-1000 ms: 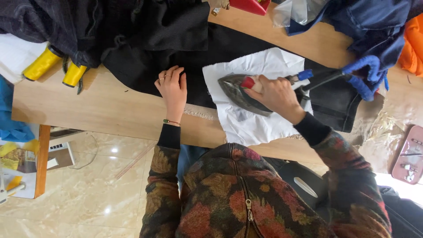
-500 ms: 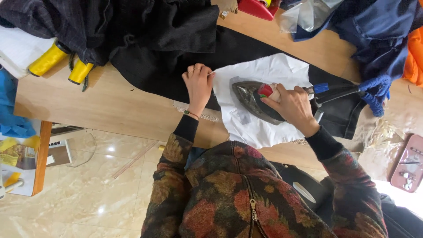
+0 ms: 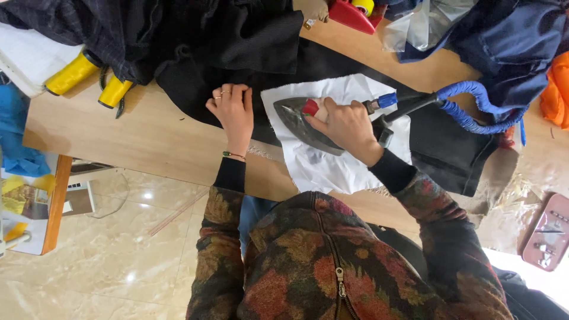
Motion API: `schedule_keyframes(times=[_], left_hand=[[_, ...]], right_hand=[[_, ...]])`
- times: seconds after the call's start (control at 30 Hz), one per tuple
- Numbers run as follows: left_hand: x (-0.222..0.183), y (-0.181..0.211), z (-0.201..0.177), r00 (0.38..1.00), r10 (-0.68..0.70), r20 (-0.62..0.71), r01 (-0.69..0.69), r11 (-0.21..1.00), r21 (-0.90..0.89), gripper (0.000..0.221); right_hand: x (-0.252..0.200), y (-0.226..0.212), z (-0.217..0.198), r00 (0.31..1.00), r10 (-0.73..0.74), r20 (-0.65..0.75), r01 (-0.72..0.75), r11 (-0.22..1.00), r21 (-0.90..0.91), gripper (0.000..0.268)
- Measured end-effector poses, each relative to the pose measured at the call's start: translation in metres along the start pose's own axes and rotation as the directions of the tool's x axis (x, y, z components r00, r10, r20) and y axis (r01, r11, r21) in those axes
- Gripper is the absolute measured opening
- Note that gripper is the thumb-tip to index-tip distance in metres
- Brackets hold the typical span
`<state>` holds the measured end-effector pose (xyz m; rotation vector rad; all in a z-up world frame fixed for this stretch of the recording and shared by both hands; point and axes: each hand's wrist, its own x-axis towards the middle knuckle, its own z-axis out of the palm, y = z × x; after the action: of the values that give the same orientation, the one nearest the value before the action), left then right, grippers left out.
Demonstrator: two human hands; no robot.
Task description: A person irons a black garment on a workbench using a steam iron and a protective white cloth to prevent fabric damage.
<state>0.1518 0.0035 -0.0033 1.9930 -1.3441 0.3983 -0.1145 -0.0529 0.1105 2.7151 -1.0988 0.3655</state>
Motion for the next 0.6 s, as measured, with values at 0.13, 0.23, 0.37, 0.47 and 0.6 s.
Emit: schedule_keyframes(times=[0.13,0.23,0.37,0.47,0.6], left_hand=[[0.007,0.006,-0.01,0.994,-0.105,-0.018,0.101,0.984,-0.145,0.009],[0.013,0.006,-0.014,0.976,-0.199,-0.09,0.173,0.956,-0.235,0.009],[0.021,0.018,-0.012,0.996,-0.018,-0.086,-0.015,0.928,-0.372,0.009],[0.018,0.028,-0.007,0.983,0.182,0.013,-0.156,0.877,-0.455,0.009],[0.013,0.02,0.002,0.937,0.336,0.096,-0.259,0.852,-0.455,0.002]], right_hand=[[0.004,-0.012,0.002,1.0,0.01,-0.003,-0.01,0.999,0.039,0.055],[0.002,-0.015,-0.001,0.999,0.035,-0.013,-0.035,0.999,0.011,0.058],[0.0,-0.015,0.002,0.998,0.054,0.028,-0.055,0.997,0.06,0.06],[-0.007,-0.012,0.002,0.995,0.067,0.07,-0.072,0.995,0.069,0.06],[-0.024,-0.001,0.004,0.976,0.075,0.206,-0.102,0.987,0.127,0.063]])
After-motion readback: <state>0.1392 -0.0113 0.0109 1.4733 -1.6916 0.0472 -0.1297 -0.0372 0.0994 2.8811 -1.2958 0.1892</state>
